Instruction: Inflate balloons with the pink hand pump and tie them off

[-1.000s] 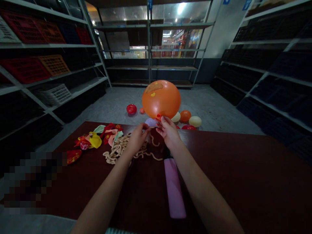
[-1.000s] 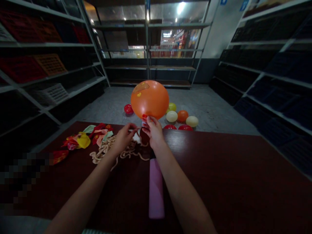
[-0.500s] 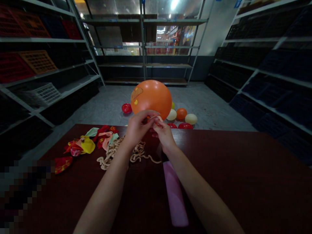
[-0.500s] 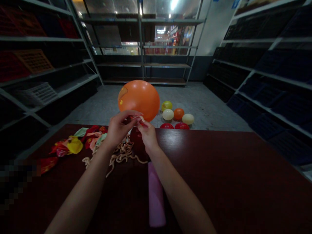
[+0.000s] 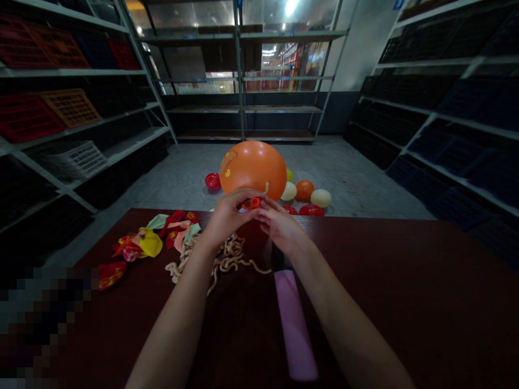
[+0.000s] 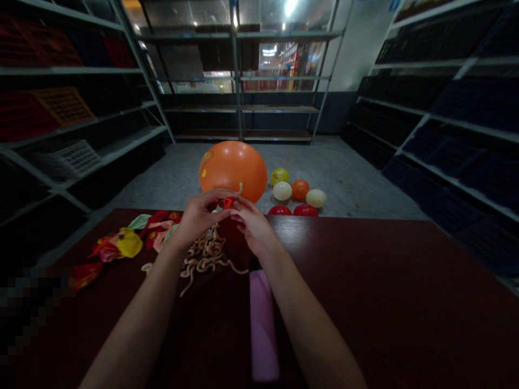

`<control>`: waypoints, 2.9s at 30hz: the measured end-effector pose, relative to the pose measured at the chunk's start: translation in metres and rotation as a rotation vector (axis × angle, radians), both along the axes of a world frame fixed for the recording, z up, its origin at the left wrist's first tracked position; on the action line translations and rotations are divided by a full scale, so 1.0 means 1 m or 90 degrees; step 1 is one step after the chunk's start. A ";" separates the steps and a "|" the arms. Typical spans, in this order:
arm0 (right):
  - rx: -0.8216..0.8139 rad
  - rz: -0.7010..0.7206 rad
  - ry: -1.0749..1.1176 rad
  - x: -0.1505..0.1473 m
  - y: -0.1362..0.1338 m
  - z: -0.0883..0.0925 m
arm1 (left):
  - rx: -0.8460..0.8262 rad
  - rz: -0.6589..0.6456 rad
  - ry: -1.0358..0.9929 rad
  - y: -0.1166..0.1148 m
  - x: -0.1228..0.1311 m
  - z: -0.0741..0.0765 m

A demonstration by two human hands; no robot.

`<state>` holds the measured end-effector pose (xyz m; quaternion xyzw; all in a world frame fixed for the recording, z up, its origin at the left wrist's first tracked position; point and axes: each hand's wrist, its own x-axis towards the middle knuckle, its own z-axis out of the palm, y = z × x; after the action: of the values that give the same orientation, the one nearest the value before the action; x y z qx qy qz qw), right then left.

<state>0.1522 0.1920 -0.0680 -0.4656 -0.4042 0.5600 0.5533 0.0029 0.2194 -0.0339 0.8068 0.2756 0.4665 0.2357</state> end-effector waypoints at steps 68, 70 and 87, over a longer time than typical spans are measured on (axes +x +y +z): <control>0.248 -0.112 -0.769 0.005 -0.021 0.034 | -0.643 0.013 -0.643 -0.018 0.051 -0.004; 0.267 -0.046 -0.712 0.013 -0.019 0.035 | -0.620 0.019 -0.619 -0.016 0.050 -0.005; 0.169 -0.033 -0.225 0.057 0.007 0.024 | 0.218 0.014 0.227 -0.031 0.033 -0.003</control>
<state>0.2088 0.1988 -0.0436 -0.4900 -0.5530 0.3974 0.5442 0.0357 0.1886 -0.0372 0.9015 0.2385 0.3590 0.0382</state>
